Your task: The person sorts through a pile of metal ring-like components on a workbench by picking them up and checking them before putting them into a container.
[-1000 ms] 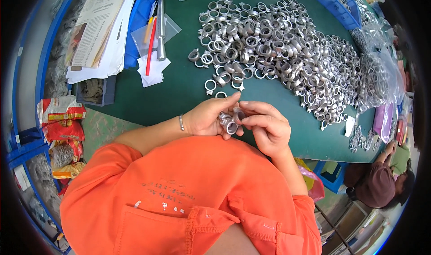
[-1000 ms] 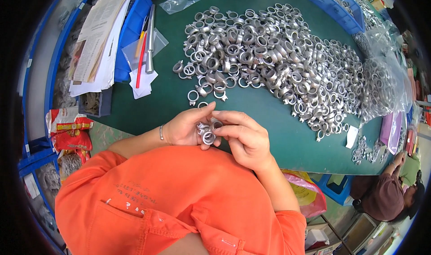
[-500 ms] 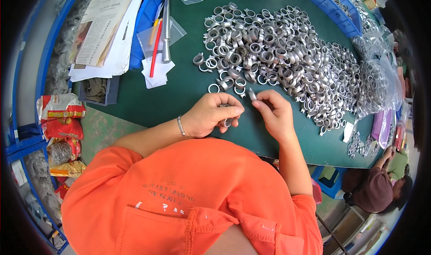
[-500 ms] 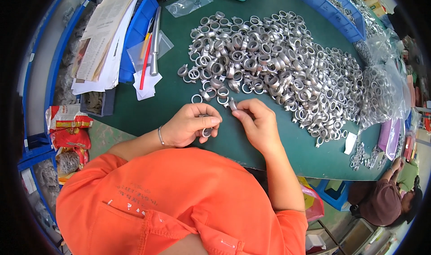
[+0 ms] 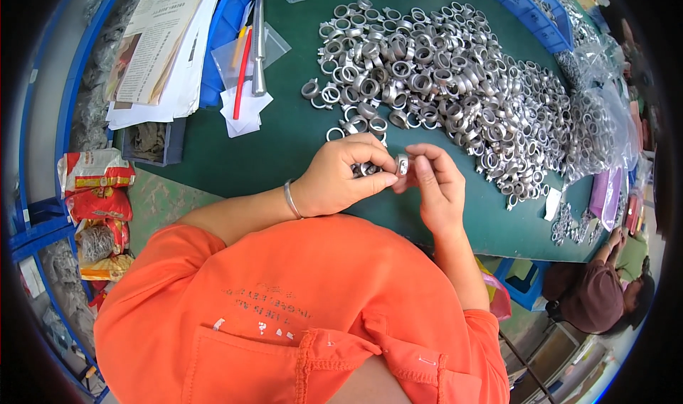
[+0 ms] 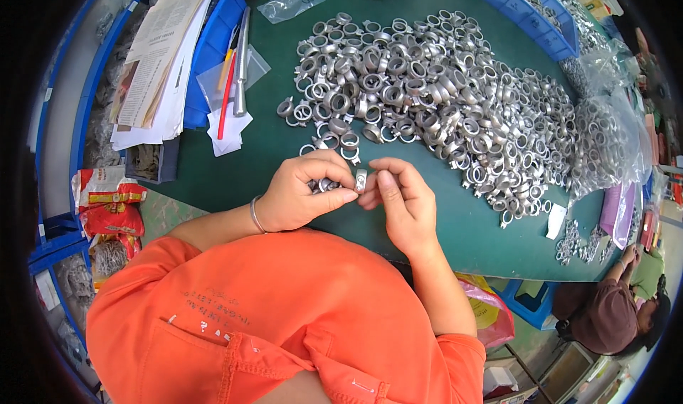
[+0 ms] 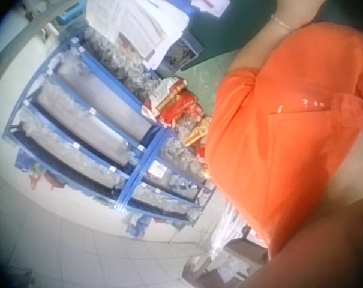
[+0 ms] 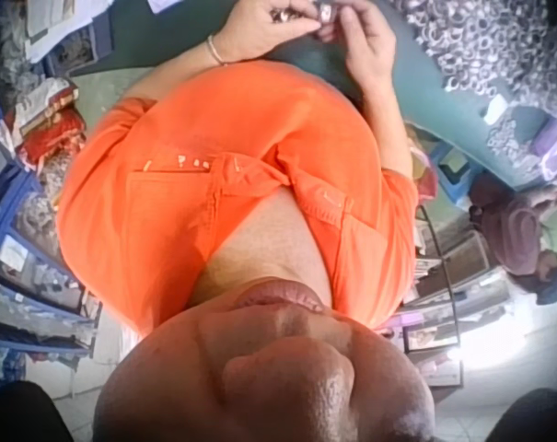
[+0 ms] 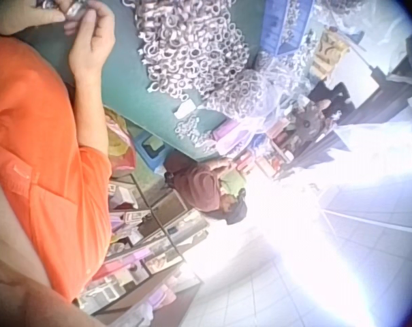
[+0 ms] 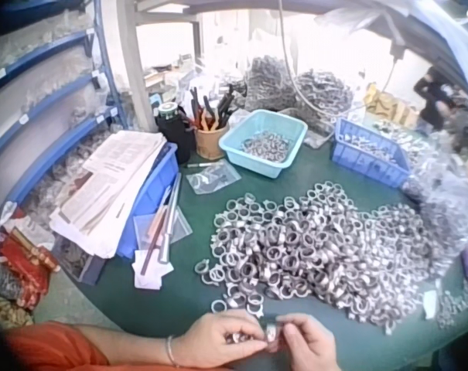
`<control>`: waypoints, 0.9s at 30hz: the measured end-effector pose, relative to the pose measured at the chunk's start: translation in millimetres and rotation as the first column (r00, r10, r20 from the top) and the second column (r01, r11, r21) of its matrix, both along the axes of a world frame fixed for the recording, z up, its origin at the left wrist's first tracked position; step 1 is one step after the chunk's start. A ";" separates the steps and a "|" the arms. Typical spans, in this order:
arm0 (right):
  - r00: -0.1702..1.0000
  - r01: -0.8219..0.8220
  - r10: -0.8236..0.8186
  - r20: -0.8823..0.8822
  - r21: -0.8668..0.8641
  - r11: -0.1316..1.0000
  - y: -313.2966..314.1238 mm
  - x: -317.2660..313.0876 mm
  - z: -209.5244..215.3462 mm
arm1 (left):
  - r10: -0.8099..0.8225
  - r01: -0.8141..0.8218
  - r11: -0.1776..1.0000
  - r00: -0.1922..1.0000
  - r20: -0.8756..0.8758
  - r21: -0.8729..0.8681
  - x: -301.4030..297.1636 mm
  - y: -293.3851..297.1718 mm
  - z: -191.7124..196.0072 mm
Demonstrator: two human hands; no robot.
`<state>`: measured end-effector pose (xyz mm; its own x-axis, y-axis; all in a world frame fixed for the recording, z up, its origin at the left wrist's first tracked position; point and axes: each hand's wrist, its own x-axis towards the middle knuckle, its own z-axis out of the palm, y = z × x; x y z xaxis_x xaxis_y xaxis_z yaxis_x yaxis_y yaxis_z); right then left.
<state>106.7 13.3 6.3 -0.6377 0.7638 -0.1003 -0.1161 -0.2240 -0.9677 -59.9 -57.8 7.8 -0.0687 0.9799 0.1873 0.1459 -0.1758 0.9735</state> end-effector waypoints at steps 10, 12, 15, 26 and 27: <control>0.998 0.067 -0.066 -0.022 0.540 0.839 0.5 1.9 -1.3 | 0.175 0.215 0.819 0.789 0.589 -0.532 -1.8 -2.2 3.2; 0.982 -0.089 0.179 -0.066 0.670 0.737 7.9 -5.0 5.3 | 0.295 0.482 0.716 0.447 0.845 -0.505 -6.6 -2.9 -8.0; 0.992 -0.109 0.119 0.038 0.732 0.672 8.1 -13.4 13.5 | 0.325 0.569 0.661 0.370 0.870 -0.489 -2.9 -9.9 -13.5; 0.918 -0.059 -0.313 0.245 0.862 0.503 32.0 -26.6 -9.8 | 0.359 0.504 0.716 0.327 0.874 -0.483 -11.0 -12.4 -11.9; 0.935 -0.021 -0.271 0.228 0.801 0.599 24.8 -23.7 -6.3 | 0.348 0.486 0.731 0.341 0.874 -0.480 -11.2 -11.9 -14.1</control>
